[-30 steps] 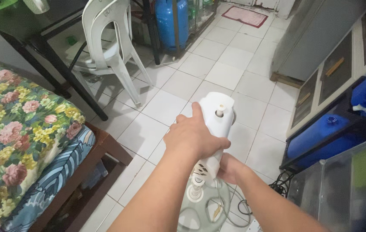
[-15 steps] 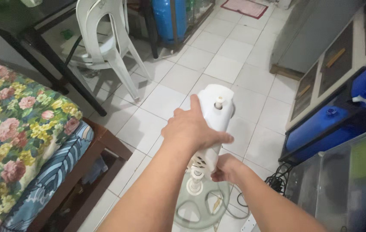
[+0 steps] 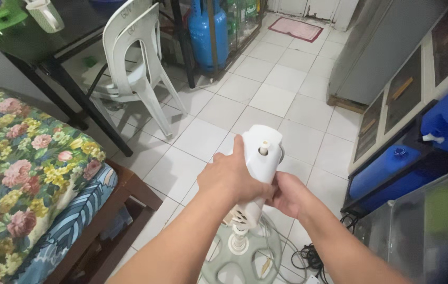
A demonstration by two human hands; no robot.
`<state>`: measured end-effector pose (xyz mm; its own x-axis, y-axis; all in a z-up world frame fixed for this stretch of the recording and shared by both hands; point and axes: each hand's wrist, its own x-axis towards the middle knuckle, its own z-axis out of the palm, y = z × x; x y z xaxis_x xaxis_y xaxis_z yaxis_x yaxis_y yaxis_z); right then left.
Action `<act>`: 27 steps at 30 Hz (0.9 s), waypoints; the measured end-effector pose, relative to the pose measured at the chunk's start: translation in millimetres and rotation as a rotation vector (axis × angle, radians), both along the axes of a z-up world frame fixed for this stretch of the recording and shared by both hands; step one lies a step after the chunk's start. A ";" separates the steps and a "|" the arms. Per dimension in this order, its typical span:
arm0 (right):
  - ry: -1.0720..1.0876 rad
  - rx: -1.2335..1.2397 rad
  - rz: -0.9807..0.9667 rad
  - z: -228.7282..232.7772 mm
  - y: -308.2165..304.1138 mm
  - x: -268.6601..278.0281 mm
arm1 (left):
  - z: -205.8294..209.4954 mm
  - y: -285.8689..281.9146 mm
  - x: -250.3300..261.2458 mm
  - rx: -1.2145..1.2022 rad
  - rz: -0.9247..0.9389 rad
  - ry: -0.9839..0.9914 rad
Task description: The person disassembles a standing electric fan by removing the front grille, unscrewing the central hub cap, detaching the fan blades, and then removing the motor housing from the stand. The person does not reassemble the fan within the clip.
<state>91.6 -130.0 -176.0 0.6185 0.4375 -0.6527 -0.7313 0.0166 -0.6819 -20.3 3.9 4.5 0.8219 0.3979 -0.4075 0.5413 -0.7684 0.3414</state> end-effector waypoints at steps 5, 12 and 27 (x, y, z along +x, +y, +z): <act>-0.063 0.025 0.038 28.2 -4.2 -4.8 | 10.8 1.9 -0.5 0.004 -0.038 -0.021; -0.123 0.098 0.043 49.1 -4.7 3.3 | 50.6 8.3 1.4 0.040 -0.111 -0.066; -0.236 0.031 0.126 110.3 48.7 5.4 | 79.6 36.8 -23.2 0.058 0.011 -0.268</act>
<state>97.0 -81.3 -65.7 0.6915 0.5378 -0.4823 -0.5498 -0.0412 -0.8343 -43.5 40.7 84.1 0.8928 0.4239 -0.1523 0.4460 -0.7851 0.4297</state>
